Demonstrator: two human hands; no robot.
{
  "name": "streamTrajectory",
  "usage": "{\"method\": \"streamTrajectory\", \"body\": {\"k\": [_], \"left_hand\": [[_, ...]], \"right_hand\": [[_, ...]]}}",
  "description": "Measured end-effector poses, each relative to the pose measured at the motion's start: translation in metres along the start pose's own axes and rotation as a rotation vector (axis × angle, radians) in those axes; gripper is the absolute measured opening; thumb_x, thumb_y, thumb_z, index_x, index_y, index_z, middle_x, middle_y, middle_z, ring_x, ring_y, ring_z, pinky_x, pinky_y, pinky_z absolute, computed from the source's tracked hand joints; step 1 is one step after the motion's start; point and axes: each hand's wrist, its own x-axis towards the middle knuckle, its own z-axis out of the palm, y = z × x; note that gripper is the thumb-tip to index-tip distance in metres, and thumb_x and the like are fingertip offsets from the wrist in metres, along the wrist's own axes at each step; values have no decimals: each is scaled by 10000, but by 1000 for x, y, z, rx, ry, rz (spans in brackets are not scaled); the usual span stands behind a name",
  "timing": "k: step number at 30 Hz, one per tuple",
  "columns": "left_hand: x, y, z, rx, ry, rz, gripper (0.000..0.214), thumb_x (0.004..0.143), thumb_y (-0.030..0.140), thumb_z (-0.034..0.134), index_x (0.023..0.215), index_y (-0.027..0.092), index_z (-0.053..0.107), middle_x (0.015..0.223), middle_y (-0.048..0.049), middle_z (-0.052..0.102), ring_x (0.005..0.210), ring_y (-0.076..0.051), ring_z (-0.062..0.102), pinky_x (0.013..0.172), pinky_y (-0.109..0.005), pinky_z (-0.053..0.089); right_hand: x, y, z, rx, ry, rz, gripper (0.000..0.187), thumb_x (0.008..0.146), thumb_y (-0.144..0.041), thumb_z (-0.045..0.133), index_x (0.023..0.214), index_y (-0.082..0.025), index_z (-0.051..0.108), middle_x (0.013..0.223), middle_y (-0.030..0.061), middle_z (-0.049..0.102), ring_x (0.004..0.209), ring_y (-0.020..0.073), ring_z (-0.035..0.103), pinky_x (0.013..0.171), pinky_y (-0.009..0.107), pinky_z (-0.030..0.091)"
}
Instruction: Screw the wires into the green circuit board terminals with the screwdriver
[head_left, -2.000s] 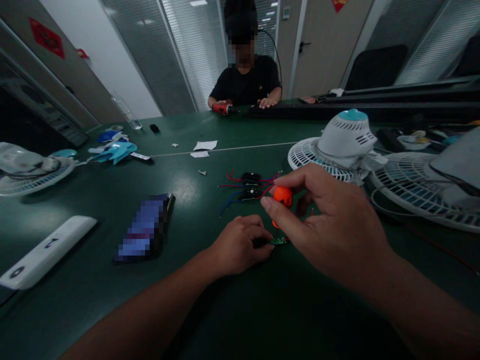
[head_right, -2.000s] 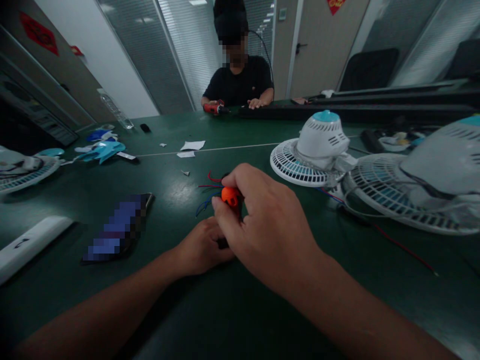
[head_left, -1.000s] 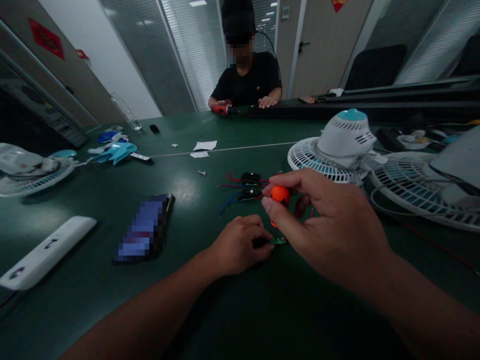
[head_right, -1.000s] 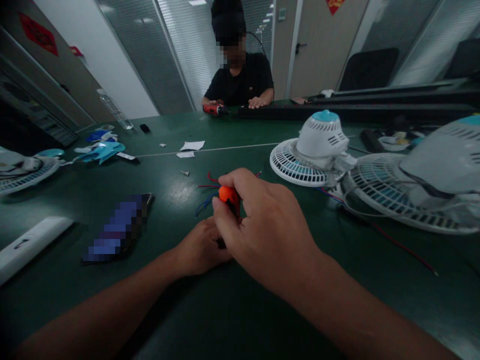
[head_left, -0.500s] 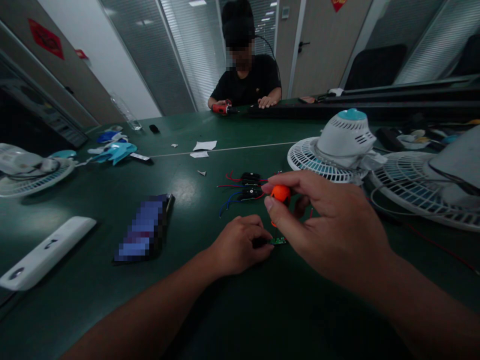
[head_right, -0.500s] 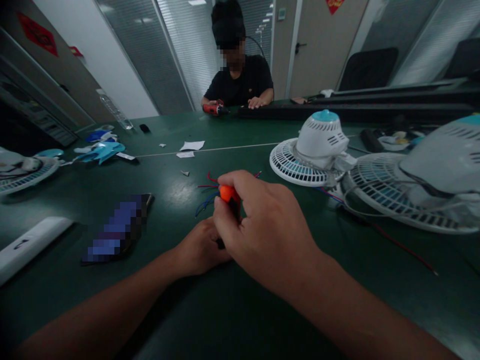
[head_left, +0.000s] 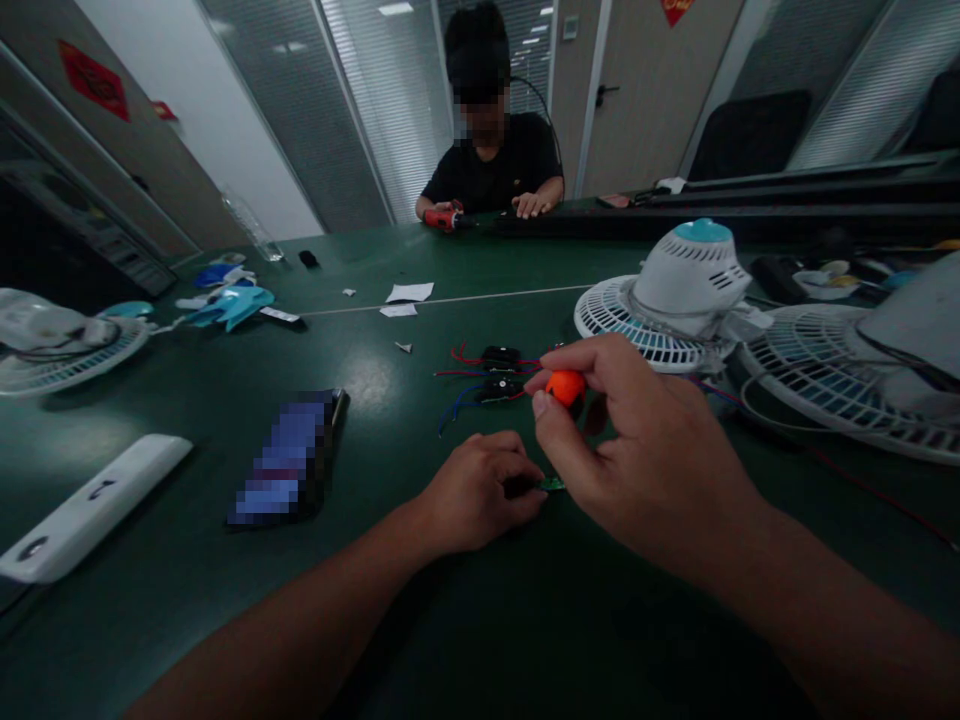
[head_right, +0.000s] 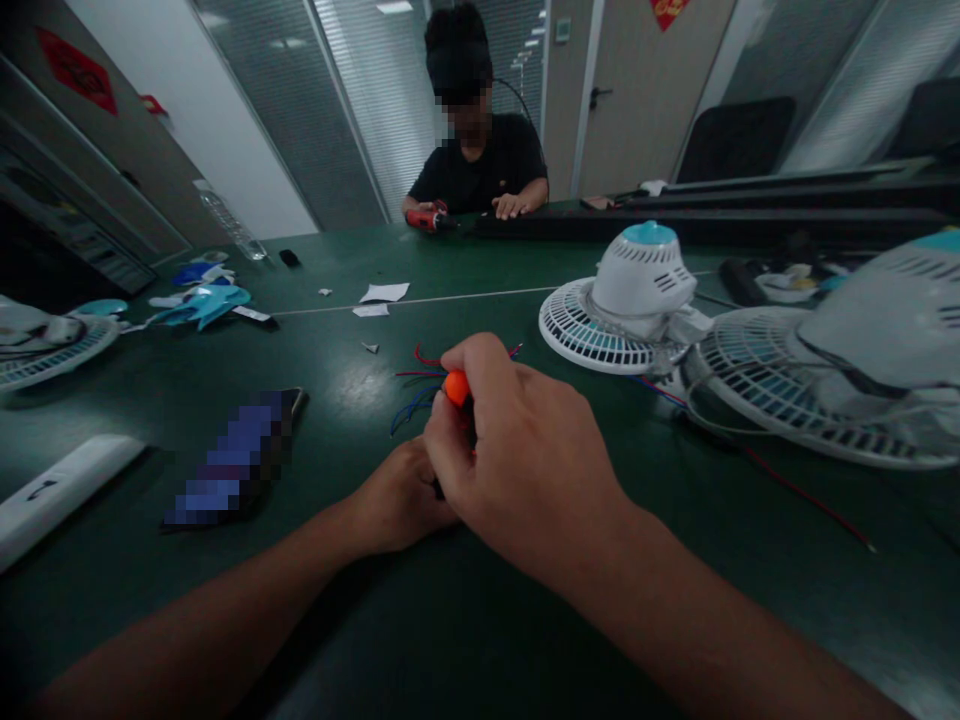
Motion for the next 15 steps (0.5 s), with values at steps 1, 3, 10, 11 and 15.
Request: {"method": "streamTrajectory", "body": {"k": [1, 3, 10, 11, 15], "left_hand": [[0, 0, 0, -1, 0, 1, 123, 776, 218, 679, 879, 164, 717, 829, -40, 671, 766, -165, 634, 734, -306, 541], [1, 1, -1, -1, -5, 6, 113, 778, 214, 675, 867, 160, 718, 826, -44, 672, 769, -167, 633, 736, -307, 542], [1, 2, -2, 19, -36, -5, 113, 798, 224, 657, 865, 167, 727, 814, -41, 672, 747, -159, 629, 744, -309, 542], [1, 2, -2, 21, -35, -8, 116, 796, 227, 659, 870, 167, 726, 822, -42, 673, 750, -159, 630, 738, -306, 542], [1, 2, -2, 32, -21, -4, 120, 788, 228, 669, 877, 165, 720, 833, -41, 674, 758, -160, 633, 724, -298, 538]], "right_hand": [[-1, 0, 1, -2, -5, 0, 226, 829, -214, 520, 1024, -123, 588, 773, 85, 735, 626, 225, 677, 540, 345, 474], [-1, 0, 1, 0, 4, -4, 250, 831, -218, 526, 1064, -139, 573, 778, 72, 738, 618, 221, 679, 529, 337, 475], [0, 3, -3, -37, 7, -34, 190, 836, -240, 603, 1002, -151, 623, 766, 50, 711, 636, 219, 659, 538, 324, 433], [0, 3, -4, -40, 12, -40, 178, 845, -266, 608, 977, -149, 632, 746, 45, 697, 618, 212, 642, 528, 321, 419], [3, 0, -6, -5, 47, -91, 232, 880, -337, 601, 886, -117, 674, 786, 79, 654, 715, 225, 614, 611, 344, 431]]}}
